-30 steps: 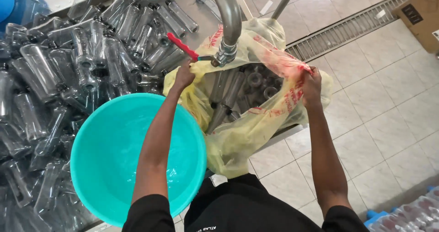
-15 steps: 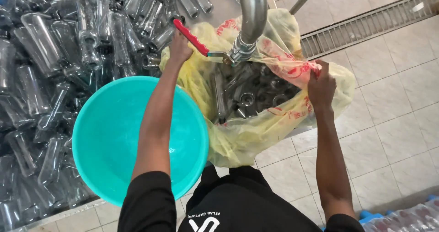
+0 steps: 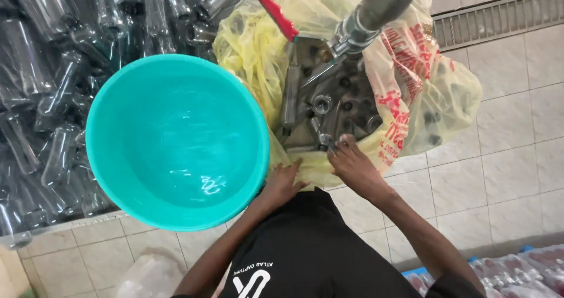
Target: The person washes clear plastic bottles by hand in a teal basin filled with water. They repeatedly pick up bottles from a large pile on a metal table, submerge and agitate them in the basin, and then place them into a yellow plastic bag.
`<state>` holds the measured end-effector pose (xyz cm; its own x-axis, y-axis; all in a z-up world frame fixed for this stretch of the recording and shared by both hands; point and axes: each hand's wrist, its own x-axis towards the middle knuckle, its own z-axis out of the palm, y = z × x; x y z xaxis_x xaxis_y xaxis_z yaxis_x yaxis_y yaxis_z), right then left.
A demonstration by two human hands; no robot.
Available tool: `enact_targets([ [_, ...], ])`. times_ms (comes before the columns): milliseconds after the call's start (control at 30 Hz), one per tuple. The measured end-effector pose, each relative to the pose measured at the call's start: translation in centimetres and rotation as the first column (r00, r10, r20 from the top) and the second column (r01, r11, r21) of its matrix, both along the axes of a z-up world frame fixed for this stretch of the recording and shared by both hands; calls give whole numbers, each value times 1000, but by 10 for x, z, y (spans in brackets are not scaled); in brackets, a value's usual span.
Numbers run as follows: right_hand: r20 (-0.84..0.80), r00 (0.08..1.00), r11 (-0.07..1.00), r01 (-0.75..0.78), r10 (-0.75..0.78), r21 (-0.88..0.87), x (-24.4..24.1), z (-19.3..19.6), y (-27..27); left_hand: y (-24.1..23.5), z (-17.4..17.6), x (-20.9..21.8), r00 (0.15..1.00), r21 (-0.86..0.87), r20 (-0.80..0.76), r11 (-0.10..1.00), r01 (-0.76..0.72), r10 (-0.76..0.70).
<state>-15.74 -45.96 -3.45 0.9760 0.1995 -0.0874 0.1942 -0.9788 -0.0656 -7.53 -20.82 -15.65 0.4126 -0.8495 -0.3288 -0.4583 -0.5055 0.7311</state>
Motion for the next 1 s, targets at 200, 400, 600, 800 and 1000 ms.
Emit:
enact_targets([
  [200,-384,916,988,149,-119,50,-86,-22,-7,44,-23,-47,961,228,-253,959,171,-111],
  [400,-347,898,962,240,-270,-128,-115,-97,-11,32,-90,-60,973,415,-96,880,233,-212],
  [600,-496,588,563,797,-639,219,-75,-30,-27,-63,-9,28,719,116,-538,884,-453,439],
  [800,-604,392,305,920,-694,246,-5,-60,-11,-143,4,47,191,271,-904,858,-437,383],
  [1000,-687,278,35,938,-671,345,-1,-65,11,-133,-81,40,12,265,-955,871,-414,296],
])
